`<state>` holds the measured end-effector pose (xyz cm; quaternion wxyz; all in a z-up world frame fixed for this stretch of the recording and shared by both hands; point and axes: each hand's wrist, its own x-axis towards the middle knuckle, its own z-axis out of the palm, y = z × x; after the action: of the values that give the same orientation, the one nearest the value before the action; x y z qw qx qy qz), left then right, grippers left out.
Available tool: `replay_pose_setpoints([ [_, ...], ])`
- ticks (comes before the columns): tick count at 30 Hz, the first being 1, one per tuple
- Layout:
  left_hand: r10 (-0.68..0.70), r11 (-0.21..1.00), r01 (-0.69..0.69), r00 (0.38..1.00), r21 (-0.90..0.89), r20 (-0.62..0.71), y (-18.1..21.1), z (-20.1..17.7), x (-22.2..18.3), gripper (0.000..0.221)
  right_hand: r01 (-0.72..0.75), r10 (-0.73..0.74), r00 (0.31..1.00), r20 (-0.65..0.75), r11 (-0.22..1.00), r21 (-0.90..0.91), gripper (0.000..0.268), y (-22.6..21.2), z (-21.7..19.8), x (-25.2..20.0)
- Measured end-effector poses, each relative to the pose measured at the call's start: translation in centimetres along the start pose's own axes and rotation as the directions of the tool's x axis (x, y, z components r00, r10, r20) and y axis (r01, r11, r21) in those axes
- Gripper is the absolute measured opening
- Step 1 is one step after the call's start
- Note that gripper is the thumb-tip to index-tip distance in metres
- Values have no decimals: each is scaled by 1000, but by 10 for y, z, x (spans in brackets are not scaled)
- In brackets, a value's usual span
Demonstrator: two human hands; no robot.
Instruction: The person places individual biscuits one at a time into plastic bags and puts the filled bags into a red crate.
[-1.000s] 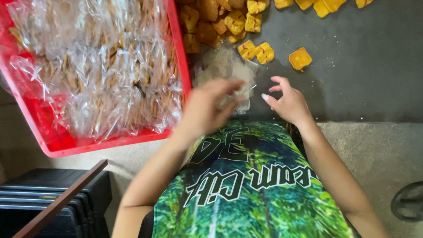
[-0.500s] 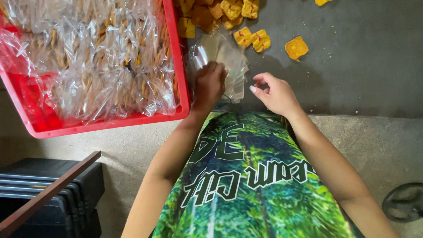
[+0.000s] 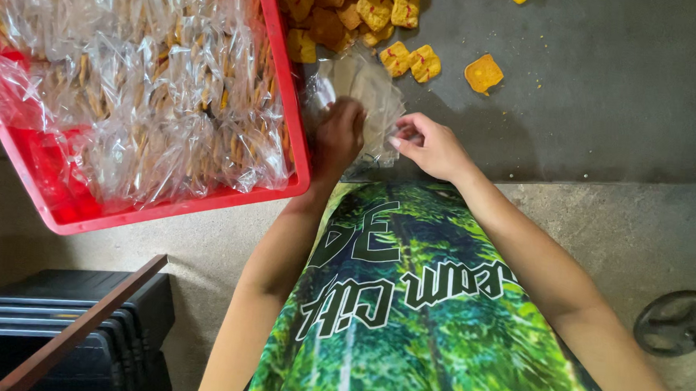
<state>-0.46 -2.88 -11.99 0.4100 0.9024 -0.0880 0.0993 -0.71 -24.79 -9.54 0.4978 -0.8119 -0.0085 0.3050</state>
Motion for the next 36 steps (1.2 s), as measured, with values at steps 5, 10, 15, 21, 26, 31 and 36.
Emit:
replay_pose_setpoints([
  [5,-142,990,142,988,7,60,9,-4,-1,13,157,-146,979,-141,986,65,37,8,16,25],
  [10,-55,989,47,997,137,58,-4,0,-1,8,57,-54,988,-144,998,15,36,12,20,32],
  [15,-47,999,46,998,-29,-29,-16,14,-7,9,33,-25,988,-150,998,49,36,16,23,32],
  [21,-106,983,110,994,-144,33,49,2,-3,17,113,-14,964,-264,925,363,26,2,25,44],
  [26,-113,905,56,987,-421,-112,79,-22,11,42,393,-384,917,113,812,-431,20,-40,-46,-1],
  [31,-97,919,277,849,-281,520,61,-21,11,15,306,-277,952,131,839,-451,26,-52,-82,-26],
  [36,-222,958,284,827,-43,516,74,-12,5,30,236,-211,972,105,890,-390,25,-37,-83,-31],
])
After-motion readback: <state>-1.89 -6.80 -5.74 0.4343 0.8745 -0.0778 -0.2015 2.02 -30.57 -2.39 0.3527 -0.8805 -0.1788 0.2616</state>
